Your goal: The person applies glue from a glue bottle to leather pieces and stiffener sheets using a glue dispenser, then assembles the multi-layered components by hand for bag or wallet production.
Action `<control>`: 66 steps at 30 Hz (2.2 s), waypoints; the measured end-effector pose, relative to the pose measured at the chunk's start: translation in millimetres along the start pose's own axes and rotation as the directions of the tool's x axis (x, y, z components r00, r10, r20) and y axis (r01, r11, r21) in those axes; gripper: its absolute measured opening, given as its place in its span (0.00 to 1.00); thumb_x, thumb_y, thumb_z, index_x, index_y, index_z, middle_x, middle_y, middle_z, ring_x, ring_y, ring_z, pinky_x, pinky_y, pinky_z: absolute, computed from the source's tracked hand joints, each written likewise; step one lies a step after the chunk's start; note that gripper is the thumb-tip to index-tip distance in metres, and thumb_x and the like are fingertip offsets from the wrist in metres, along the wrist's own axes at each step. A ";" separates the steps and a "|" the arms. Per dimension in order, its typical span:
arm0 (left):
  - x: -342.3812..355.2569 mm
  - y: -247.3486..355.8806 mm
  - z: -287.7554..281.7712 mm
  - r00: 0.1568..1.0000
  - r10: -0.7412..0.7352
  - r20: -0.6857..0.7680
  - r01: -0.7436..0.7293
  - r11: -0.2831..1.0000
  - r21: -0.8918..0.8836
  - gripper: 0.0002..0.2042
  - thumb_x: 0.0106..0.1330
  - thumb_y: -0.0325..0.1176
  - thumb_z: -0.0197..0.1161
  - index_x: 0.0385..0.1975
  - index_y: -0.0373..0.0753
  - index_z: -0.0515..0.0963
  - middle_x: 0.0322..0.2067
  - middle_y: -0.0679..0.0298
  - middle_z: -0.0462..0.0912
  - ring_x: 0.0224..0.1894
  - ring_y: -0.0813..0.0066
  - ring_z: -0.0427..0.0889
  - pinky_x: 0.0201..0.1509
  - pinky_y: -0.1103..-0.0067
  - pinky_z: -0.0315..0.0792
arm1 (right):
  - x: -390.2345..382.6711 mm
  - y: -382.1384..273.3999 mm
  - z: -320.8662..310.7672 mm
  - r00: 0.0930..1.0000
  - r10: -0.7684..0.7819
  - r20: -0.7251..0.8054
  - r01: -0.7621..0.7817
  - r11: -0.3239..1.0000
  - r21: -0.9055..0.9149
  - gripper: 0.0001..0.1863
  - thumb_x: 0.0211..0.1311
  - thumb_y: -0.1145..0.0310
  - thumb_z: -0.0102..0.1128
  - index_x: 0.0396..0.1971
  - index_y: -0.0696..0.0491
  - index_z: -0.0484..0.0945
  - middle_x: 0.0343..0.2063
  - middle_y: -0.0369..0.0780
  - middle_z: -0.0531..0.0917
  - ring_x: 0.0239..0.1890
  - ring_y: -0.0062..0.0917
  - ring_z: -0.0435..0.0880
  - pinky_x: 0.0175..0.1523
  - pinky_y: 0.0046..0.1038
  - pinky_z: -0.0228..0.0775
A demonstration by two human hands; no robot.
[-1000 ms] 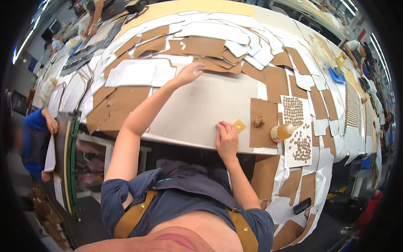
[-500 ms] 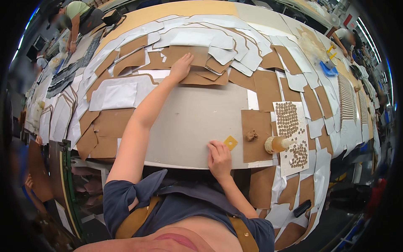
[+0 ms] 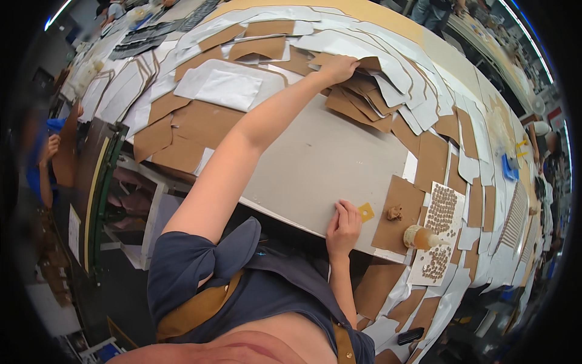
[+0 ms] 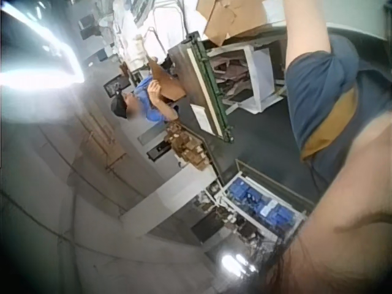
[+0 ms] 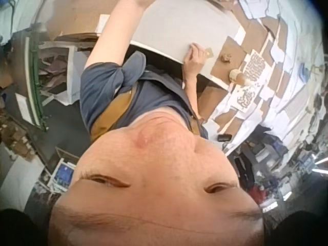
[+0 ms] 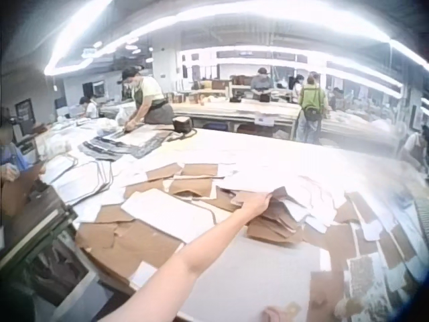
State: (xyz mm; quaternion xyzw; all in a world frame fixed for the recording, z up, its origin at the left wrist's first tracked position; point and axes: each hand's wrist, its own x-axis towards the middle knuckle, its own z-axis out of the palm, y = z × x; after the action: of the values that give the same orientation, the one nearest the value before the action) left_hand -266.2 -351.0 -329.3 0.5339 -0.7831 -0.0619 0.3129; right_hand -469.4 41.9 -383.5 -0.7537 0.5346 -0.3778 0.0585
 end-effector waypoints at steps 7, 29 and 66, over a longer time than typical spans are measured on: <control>-110.4 68.7 -36.8 0.906 0.247 -0.343 -0.279 0.959 -0.044 0.07 0.66 0.29 0.59 0.40 0.39 0.82 0.34 0.53 0.84 0.38 0.51 0.84 0.40 0.62 0.76 | -3.4 1.0 -0.9 1.000 0.001 -0.006 -0.001 1.000 -0.027 0.09 0.60 0.81 0.58 0.41 0.59 0.80 0.45 0.44 0.83 0.49 0.41 0.80 0.55 0.39 0.71; -355.0 155.8 -57.4 0.974 0.168 0.154 -0.106 0.931 -0.348 0.15 0.69 0.35 0.62 0.53 0.37 0.80 0.49 0.53 0.84 0.51 0.54 0.83 0.54 0.66 0.78 | 21.6 42.4 0.4 0.912 0.351 0.213 -0.407 0.705 0.581 0.25 0.72 0.72 0.55 0.67 0.56 0.68 0.65 0.43 0.70 0.59 0.28 0.75 0.61 0.28 0.70; -272.7 -247.0 -247.5 0.565 -0.680 0.467 0.647 0.013 -0.762 0.17 0.70 0.45 0.63 0.47 0.36 0.80 0.40 0.62 0.87 0.39 0.71 0.86 0.44 0.75 0.81 | 4.5 9.9 -0.1 0.975 0.187 -0.121 -0.172 0.977 0.126 0.11 0.64 0.81 0.55 0.44 0.58 0.81 0.46 0.45 0.81 0.51 0.40 0.79 0.57 0.36 0.71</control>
State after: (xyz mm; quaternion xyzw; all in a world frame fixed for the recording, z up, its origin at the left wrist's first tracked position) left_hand 132.2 -158.0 -354.3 0.5817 -0.2708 -0.5928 0.4867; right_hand -476.3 33.9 -386.0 -0.6709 0.5807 -0.4503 0.1001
